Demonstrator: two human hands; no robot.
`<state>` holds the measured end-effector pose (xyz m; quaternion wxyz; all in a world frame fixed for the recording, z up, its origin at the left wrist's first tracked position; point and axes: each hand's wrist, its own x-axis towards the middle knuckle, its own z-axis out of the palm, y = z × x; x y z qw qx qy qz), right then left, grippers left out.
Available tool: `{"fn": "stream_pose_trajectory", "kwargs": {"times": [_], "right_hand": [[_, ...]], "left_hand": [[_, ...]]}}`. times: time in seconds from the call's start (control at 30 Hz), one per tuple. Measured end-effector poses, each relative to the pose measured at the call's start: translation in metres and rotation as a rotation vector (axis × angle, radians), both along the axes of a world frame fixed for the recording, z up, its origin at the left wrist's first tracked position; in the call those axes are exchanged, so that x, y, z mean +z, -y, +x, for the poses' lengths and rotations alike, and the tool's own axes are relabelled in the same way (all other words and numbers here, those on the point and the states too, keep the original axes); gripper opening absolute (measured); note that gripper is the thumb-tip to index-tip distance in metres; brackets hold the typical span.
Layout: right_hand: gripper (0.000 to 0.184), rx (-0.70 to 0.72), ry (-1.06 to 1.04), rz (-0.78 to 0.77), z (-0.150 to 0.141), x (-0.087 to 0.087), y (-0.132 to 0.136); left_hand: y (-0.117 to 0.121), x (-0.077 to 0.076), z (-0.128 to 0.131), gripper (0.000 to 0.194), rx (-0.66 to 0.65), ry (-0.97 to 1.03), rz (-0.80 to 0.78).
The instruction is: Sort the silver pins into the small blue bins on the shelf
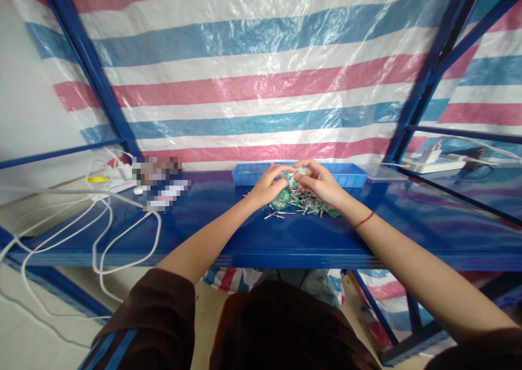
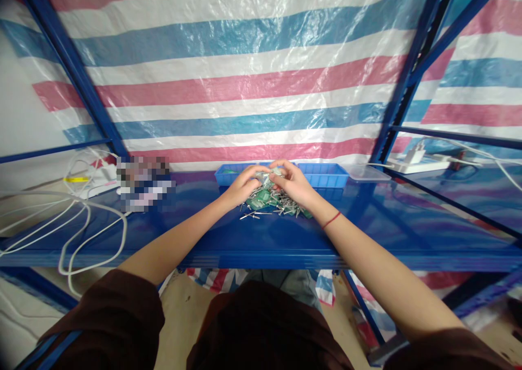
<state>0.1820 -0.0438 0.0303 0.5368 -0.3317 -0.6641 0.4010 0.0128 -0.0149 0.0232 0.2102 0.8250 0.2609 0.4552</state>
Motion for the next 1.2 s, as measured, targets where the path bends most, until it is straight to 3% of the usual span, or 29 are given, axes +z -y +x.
{"fn": "stream_pose_trajectory", "kwargs": {"times": [0.1,0.23,0.4,0.5,0.6,0.7,0.8,0.9,1.0,1.2], "right_hand": [[0.03,-0.028,0.091,0.147,0.003,-0.003,-0.005],[0.041,-0.041,0.178,0.284,0.006,-0.006,-0.008],[0.059,-0.027,0.203,0.246,0.007,-0.003,-0.004],[0.061,0.007,0.156,0.187,0.005,0.001,0.001],[0.058,-0.003,0.144,0.16,0.003,0.003,0.003],[0.054,-0.022,0.183,0.132,0.003,0.002,0.002],[0.046,-0.063,0.318,0.154,0.004,-0.001,-0.001],[0.03,-0.151,0.6,0.318,0.007,-0.006,-0.006],[0.027,-0.144,0.887,0.488,0.011,-0.013,-0.011],[0.038,-0.069,1.066,0.482,0.018,-0.019,-0.018]], "left_hand": [[-0.003,-0.005,0.003,0.022,-0.081,0.054,-0.174],[-0.006,-0.01,0.004,0.025,-0.156,0.135,-0.226],[-0.008,-0.006,0.004,0.017,-0.162,0.168,-0.209],[-0.02,-0.002,-0.001,0.015,-0.006,0.226,-0.152],[-0.037,0.002,-0.017,0.02,0.298,0.226,-0.07],[-0.047,0.003,-0.037,0.029,0.557,-0.017,0.084],[-0.049,-0.001,-0.05,0.043,0.775,-0.351,0.054],[-0.048,-0.007,-0.052,0.051,0.812,-0.548,-0.024],[-0.049,-0.011,-0.049,0.057,0.777,-0.59,-0.019],[-0.046,-0.011,-0.047,0.056,0.727,-0.521,0.055]]}}
